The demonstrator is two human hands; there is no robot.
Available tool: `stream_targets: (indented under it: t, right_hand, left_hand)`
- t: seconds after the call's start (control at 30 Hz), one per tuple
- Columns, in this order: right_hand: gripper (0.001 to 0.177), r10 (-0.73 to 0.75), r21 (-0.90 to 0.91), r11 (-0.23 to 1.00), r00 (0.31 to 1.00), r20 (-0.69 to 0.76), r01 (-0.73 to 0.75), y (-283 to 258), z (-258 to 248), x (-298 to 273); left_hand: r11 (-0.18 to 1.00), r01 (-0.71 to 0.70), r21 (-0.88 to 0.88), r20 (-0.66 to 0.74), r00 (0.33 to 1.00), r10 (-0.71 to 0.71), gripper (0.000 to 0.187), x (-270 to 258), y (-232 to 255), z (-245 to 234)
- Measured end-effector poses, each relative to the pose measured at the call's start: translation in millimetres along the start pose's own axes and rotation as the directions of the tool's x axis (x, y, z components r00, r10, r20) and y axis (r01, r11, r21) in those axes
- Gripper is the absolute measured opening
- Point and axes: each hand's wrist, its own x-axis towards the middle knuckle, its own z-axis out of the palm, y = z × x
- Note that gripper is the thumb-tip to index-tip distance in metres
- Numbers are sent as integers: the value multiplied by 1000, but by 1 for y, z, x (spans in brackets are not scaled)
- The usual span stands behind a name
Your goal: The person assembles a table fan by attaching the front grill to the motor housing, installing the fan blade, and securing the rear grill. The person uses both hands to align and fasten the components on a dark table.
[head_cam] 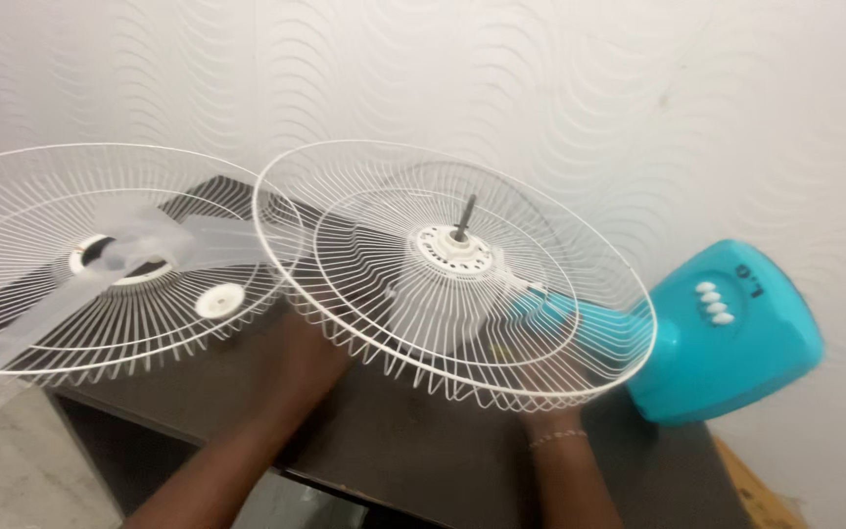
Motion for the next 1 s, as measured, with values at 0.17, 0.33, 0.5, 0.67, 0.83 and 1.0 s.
stream_targets:
  t: [0.17,0.33,0.5,0.67,0.83,1.0]
  right_hand:
    - [13,10,49,999,997,-78,-6,2,-8,-23]
    - [14,-44,135,988,980,-194,71,7,2,-60]
    - [16,51,-144,987,987,-153,-73,4,16,-98]
    - [21,125,-315,941,992,-22,-125,-11,23,-121]
    - [26,117,-501,855,991,-68,-135,-15,29,-126]
    - [27,107,-490,869,992,64,-62,-18,29,-128]
  left_hand:
    - [946,-218,241,-161,952,260,27,-1,-24,-57]
    - [861,-6,508,-149,984,95,27,9,-50,-100]
    - [839,121,530,176,952,-249,47,22,-72,-110]
    - [832,125,540,216,935,-280,49,29,-87,-107]
    - [661,132,739,-6,982,-189,52,37,-116,-130]
    - [672,127,729,-171,985,-1,48,34,-138,-149]
